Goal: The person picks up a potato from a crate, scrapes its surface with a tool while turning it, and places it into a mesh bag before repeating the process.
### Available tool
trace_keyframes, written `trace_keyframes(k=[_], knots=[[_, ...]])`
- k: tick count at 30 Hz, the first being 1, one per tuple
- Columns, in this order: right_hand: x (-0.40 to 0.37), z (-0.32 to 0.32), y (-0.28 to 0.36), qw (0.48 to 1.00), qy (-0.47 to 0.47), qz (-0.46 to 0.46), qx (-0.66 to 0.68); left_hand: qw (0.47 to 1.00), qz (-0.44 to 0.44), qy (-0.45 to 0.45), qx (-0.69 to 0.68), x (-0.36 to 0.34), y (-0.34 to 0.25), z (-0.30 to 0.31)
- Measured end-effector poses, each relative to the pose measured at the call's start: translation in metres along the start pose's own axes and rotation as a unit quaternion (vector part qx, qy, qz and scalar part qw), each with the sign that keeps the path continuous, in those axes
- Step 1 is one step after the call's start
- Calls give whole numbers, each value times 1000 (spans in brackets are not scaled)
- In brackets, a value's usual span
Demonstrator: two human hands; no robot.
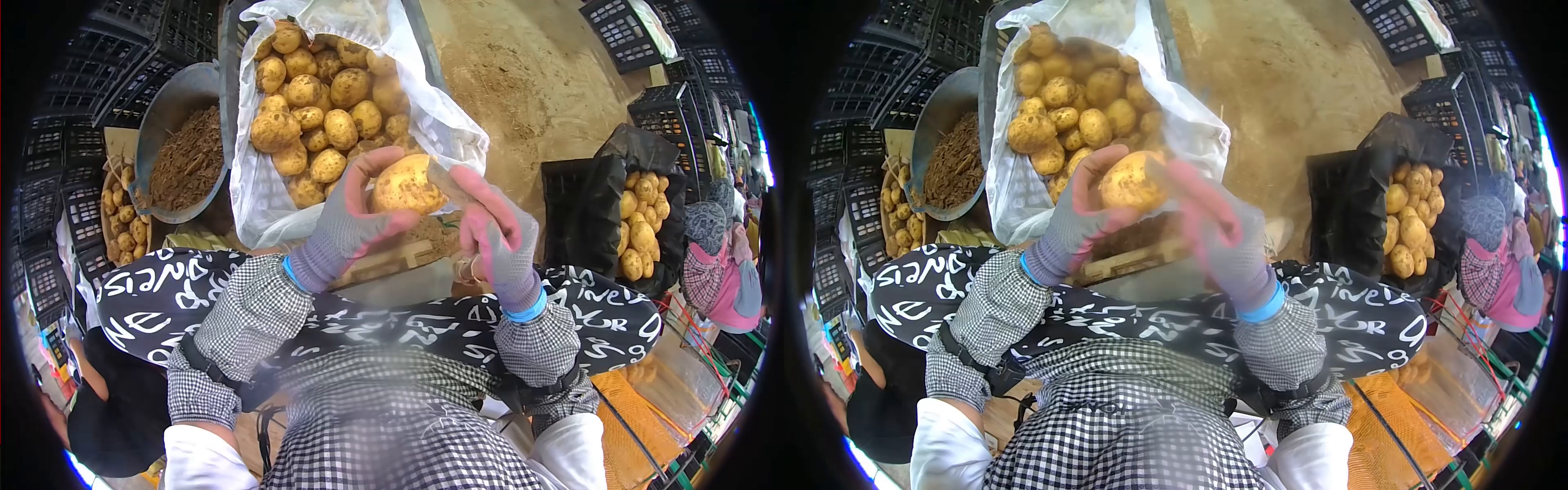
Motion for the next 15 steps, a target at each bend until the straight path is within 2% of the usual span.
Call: trace_keyframes(k=[6,10,12,15], knots=[[0,7,1,998,-27,-18,-49,1000,-13,-4,-8,3,-1,3],[-2,4,5,999,5,-1,-47,999,-37,-11,27,4,0,5],[-2,-1,8,998,24,0,-59,1000,-15,-10,-2,3,1,4],[-1,-4,4,1000,-5,16,14,1000,-4,-15,-16,3,-1,3]])
Point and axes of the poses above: each hand's wrist, its own x-axis towards the middle knuckle, its own z-axis out of the back of the hand, y = z × x, the point moved 7 cm from there along x, towards the middle knuckle, and after that the axes turned 3 degrees about x, right-handed, at the moved point
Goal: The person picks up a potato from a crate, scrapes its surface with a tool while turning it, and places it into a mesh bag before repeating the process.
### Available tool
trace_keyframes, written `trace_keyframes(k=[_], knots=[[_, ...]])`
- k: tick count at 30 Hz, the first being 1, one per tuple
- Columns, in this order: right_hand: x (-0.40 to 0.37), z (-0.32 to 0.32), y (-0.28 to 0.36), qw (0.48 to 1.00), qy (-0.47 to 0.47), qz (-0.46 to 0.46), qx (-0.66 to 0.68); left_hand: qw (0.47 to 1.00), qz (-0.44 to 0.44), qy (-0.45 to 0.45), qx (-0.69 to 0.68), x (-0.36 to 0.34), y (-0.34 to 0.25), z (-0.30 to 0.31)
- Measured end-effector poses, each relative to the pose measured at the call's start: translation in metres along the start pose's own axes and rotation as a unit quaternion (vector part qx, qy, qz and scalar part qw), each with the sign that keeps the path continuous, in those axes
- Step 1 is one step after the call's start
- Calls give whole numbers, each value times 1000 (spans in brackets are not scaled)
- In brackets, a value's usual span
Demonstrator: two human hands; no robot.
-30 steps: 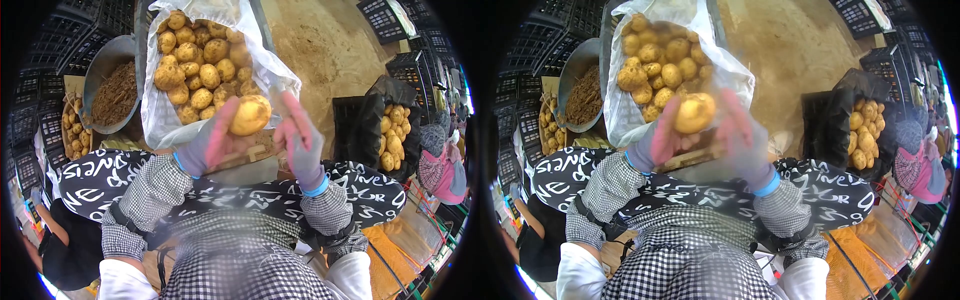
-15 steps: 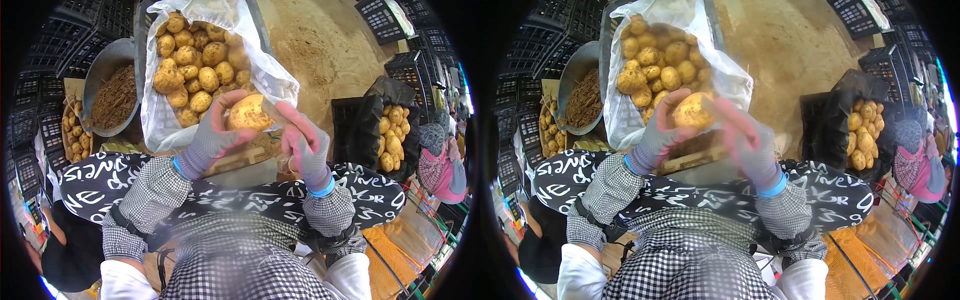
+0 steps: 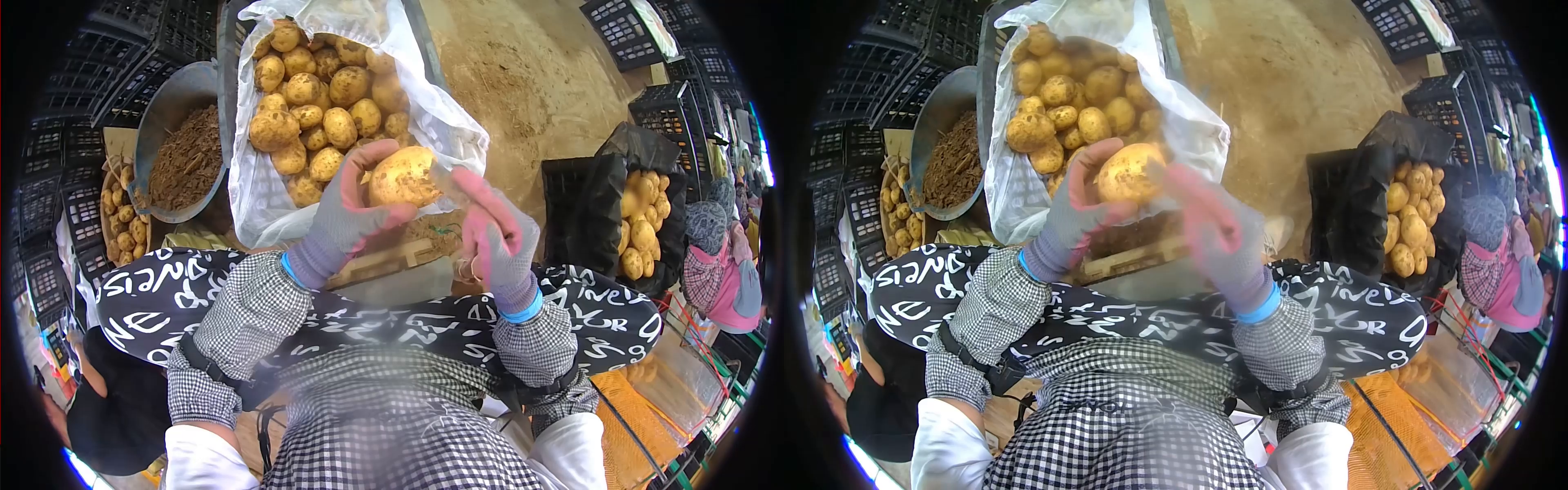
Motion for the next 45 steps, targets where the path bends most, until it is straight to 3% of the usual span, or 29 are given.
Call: trace_keyframes(k=[2,5,8,10,11,14,15,18,19,20,21,22,23,25,26,28,29,32,33,35,36,38,41,45], knots=[[-1,-1,-3,1000,6,14,16,1000,-3,1,5,0,1,1],[-6,-2,-7,995,34,55,-69,1000,-3,10,10,1,7,5],[-3,14,-10,990,-50,76,-105,1000,7,23,-12,0,5,1],[6,24,-10,991,-130,-12,-33,998,4,46,-30,-6,1,-9],[3,21,-22,990,-120,-75,13,997,-36,63,-10,-7,2,-14],[-7,0,-33,976,-20,-193,103,930,-175,133,293,-12,-10,-23],[-8,-5,-32,963,8,-246,112,932,-171,148,283,-12,-14,-28],[-9,27,-18,951,-53,-242,184,938,-119,105,308,14,-14,-5],[-8,54,-11,929,-127,-235,254,897,-147,63,413,36,-13,18],[-8,92,-3,925,-125,-185,308,833,-92,45,544,53,-12,41],[-8,130,6,914,-117,-135,364,748,-38,27,662,68,-14,64],[-12,169,22,916,-31,-40,398,681,-41,28,730,81,-8,84],[-20,214,36,943,-177,10,281,608,-44,28,792,96,6,105],[-57,325,50,913,-352,76,193,534,-35,97,839,131,44,136],[-67,341,49,916,-367,74,144,494,-30,132,859,141,57,139],[-86,372,47,914,-398,67,45,481,47,130,866,152,64,133],[-82,381,37,909,-343,104,210,474,85,124,867,156,65,130],[-49,268,56,906,-374,139,144,466,37,162,869,145,50,121],[-40,231,61,906,-399,90,112,525,-17,111,844,142,48,130],[-20,181,57,950,-306,51,-44,738,121,116,654,107,18,102],[-13,156,53,959,-259,66,-98,819,184,110,532,88,1,82],[-4,114,19,976,-165,58,-128,911,170,142,347,58,-15,51],[1,29,8,965,27,59,-254,980,96,134,114,12,-32,-1],[2,-15,0,991,29,-18,-130,982,-8,143,123,-2,-27,-32]])
Point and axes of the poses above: each hand's wrist, its own x-axis towards the middle knuckle, its own z-axis out of the back of the hand, y = z × x, the point moved 7 cm from there along x, towards the middle knuckle, and after that the axes turned 3 degrees about x, right-handed, at the moved point
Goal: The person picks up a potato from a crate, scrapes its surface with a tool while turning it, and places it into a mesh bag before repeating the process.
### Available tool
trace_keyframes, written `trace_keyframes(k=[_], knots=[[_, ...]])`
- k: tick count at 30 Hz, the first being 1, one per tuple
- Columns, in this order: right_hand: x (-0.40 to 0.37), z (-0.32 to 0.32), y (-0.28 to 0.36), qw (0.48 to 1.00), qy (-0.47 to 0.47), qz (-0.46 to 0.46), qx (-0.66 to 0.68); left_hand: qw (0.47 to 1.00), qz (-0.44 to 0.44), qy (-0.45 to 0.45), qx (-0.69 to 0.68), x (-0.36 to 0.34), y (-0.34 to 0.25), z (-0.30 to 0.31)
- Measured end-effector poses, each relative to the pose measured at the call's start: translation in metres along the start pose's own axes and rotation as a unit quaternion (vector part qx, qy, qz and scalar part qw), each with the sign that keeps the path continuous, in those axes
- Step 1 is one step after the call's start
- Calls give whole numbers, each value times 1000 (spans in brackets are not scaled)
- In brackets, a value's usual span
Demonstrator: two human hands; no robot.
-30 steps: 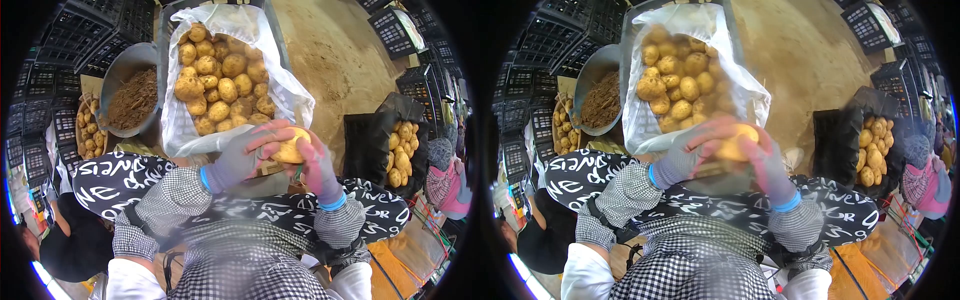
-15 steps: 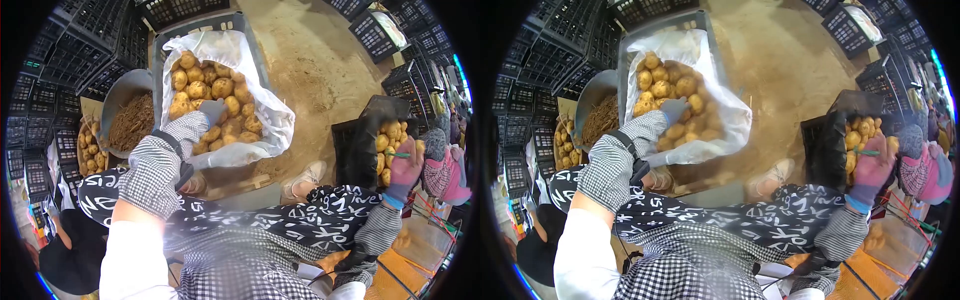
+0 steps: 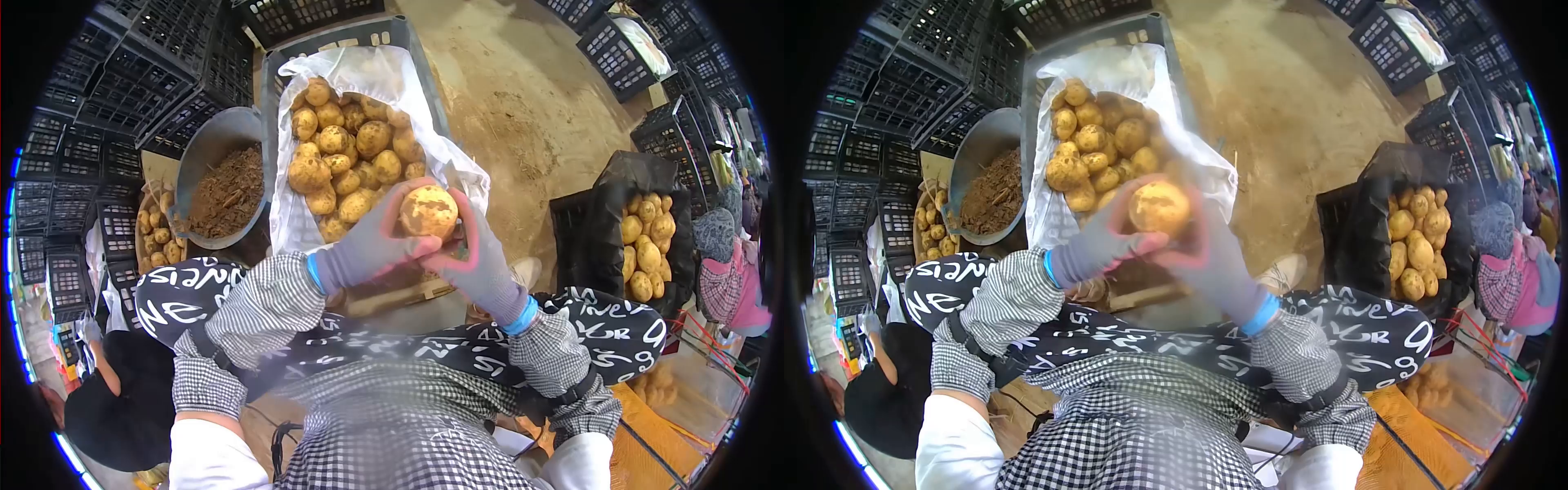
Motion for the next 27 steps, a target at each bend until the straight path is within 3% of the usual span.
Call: trace_keyframes(k=[3,5,9,11,12,14,17,18,20,21,27], knots=[[0,-1,-5,1000,0,-4,-24,936,-94,-82,330,-6,-7,4],[-1,-3,-5,999,35,-3,-41,933,-67,-75,345,-5,-8,10],[-4,-11,-12,989,81,-103,73,900,14,-57,431,-4,-15,10],[-5,-14,-17,984,91,-130,87,917,-86,-62,384,-1,3,21],[-5,-14,-14,987,98,-102,77,921,-135,-64,359,-1,0,19],[-5,-14,-6,991,113,-45,58,937,-109,-80,322,-1,7,23],[-2,-10,-11,992,90,-68,56,966,-45,-85,240,2,7,23],[0,-6,-11,996,68,-48,-17,975,-20,-85,207,3,9,22],[1,1,-10,986,24,-5,-163,931,-10,-59,361,2,6,15],[1,-1,-10,985,36,-4,-168,899,-5,-45,435,1,7,13],[1,-7,-4,986,62,44,-150,962,152,-65,219,-3,27,24]])
Point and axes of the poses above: each hand's wrist, its own x-axis towards the middle knuckle, its own z-axis out of the back of the hand, y = z × x, the point moved 7 cm from there along x, towards the middle knuckle, and after that the axes turned 3 degrees about x, right-handed, at the moved point
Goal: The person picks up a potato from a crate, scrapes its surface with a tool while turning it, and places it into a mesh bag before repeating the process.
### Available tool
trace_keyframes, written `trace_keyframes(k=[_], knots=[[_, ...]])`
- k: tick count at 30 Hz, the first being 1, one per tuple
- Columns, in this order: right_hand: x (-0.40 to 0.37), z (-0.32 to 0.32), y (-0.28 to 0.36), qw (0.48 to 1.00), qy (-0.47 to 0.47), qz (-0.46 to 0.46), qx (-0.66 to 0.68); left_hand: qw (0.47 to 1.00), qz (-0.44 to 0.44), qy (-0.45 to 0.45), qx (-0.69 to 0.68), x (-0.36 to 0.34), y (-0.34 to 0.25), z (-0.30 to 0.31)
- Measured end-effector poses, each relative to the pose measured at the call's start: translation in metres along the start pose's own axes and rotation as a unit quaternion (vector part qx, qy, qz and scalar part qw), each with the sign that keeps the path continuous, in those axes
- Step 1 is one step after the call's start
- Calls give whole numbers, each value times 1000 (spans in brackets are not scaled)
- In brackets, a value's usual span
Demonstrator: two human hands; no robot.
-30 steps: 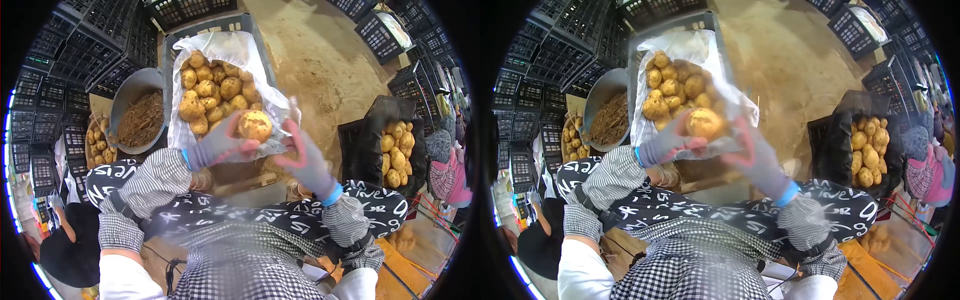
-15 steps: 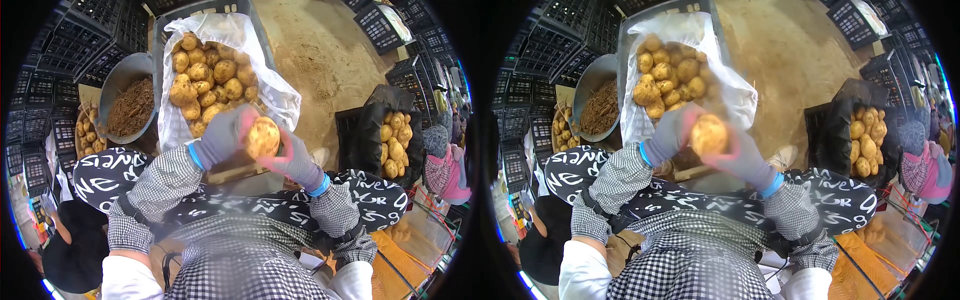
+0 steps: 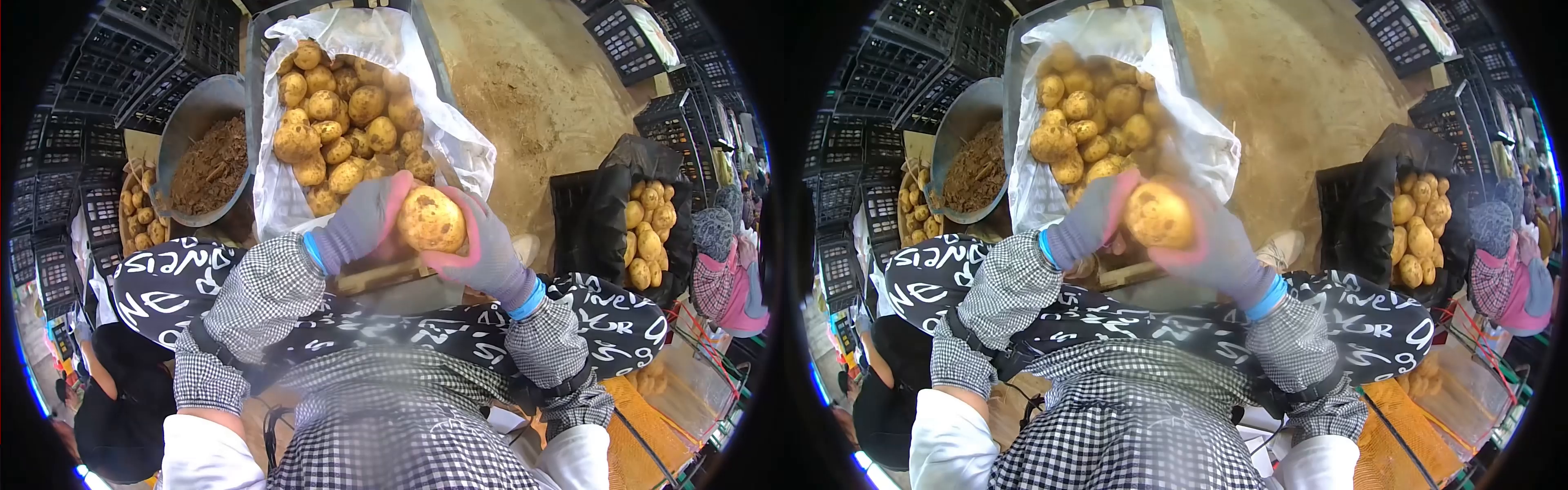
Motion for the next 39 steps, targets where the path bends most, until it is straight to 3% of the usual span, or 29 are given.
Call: trace_keyframes(k=[3,5,7,8,10,11,12,15,17,20,23,25,27,32,33,35,37,38,39], knots=[[2,2,1,1000,-1,13,-8,999,-24,18,-29,5,-1,0],[1,3,1,1000,16,-7,-4,998,-49,21,44,5,0,-7],[-2,-1,-20,999,48,8,4,983,-166,-16,82,8,3,-15],[-3,0,-30,999,45,-6,21,958,-268,-58,83,11,12,-20],[-1,3,-37,996,17,-60,69,972,-228,-44,-46,11,3,-17],[0,4,-34,995,5,-67,77,981,-77,12,-175,6,9,-19],[1,6,-30,994,-8,-75,85,950,75,67,-296,-2,9,-27],[-2,3,-6,998,-1,-20,54,972,62,34,-225,-5,4,-17],[-2,-1,3,998,21,-8,52,987,-1,23,-161,-1,9,-14],[-4,1,-9,975,25,-84,203,985,-113,2,-132,4,25,-4],[-2,13,-6,992,-68,19,101,980,-189,-4,-56,9,14,-2],[-2,12,-2,995,-83,38,35,979,-203,-26,16,3,-5,-5],[-4,8,-4,996,-85,33,6,974,-198,-70,82,-14,-23,-12],[-4,-1,-14,998,-48,-38,27,993,-117,-26,-13,-5,2,-13],[-4,-1,-12,999,-48,-16,12,994,-100,-12,-41,-3,5,-12],[-7,-1,-10,998,-48,29,-17,990,-136,14,44,4,12,-1],[-7,1,-5,988,-44,111,-102,994,-95,49,-24,4,6,-2],[-6,1,-1,977,-45,151,-144,988,-35,72,-131,0,5,-8],[-5,5,-1,981,-53,134,-129,967,25,96,-236,-3,3,-15]])
Point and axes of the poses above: each hand's wrist, its own x-axis towards the middle knuckle, its own z-axis out of the back of the hand, y = z × x, the point moved 7 cm from there along x, towards the middle knuckle, and after that the axes turned 3 degrees about x, right-handed, at the moved point
